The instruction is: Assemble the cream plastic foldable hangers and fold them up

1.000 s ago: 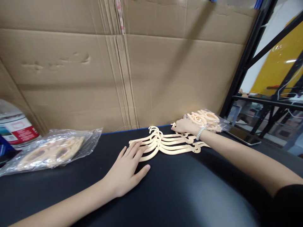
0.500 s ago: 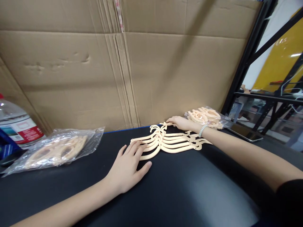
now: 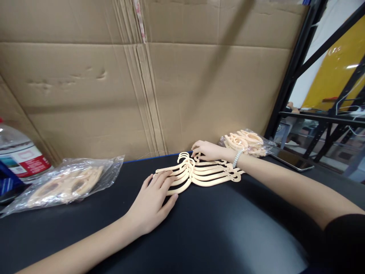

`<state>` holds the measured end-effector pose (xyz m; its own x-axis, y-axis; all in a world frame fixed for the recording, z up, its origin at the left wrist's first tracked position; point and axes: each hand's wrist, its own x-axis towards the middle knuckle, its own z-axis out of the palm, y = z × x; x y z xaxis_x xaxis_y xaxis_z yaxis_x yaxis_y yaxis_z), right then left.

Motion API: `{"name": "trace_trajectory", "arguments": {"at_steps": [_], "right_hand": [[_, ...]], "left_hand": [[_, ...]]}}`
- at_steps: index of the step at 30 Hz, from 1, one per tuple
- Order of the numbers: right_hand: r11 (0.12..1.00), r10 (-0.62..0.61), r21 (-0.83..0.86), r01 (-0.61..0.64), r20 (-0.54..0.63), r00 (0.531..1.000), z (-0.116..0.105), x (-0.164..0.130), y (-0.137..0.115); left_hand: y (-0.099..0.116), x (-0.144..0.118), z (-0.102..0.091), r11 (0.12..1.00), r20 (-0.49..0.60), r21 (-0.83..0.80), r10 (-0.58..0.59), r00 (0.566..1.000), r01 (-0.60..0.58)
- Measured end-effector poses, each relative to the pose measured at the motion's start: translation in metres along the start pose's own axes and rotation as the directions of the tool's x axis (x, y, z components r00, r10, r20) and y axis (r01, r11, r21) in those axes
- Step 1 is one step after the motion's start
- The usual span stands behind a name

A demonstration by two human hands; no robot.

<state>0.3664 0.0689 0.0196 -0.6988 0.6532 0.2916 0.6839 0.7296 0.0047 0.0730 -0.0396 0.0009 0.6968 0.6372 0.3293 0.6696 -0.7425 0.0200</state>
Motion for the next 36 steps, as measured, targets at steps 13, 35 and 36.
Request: {"name": "trace_trajectory", "arguments": {"at_steps": [13,35,36], "right_hand": [[0.997,0.063,0.054,-0.057,-0.110,0.992,-0.001,-0.014,0.007],[0.663,0.721,0.157,-0.732,0.129,0.680,-0.032,-0.006,-0.023],[0.658,0.710,0.205,-0.725,0.154,0.688,-0.039,-0.009,-0.020]], "left_hand": [[0.004,0.000,-0.005,0.982,-0.059,-0.161,0.091,0.994,-0.099],[0.008,-0.003,-0.008,0.961,-0.130,-0.140,0.222,0.966,-0.239],[0.008,-0.003,-0.008,0.961,-0.138,-0.142,0.219,0.966,-0.238]]}}
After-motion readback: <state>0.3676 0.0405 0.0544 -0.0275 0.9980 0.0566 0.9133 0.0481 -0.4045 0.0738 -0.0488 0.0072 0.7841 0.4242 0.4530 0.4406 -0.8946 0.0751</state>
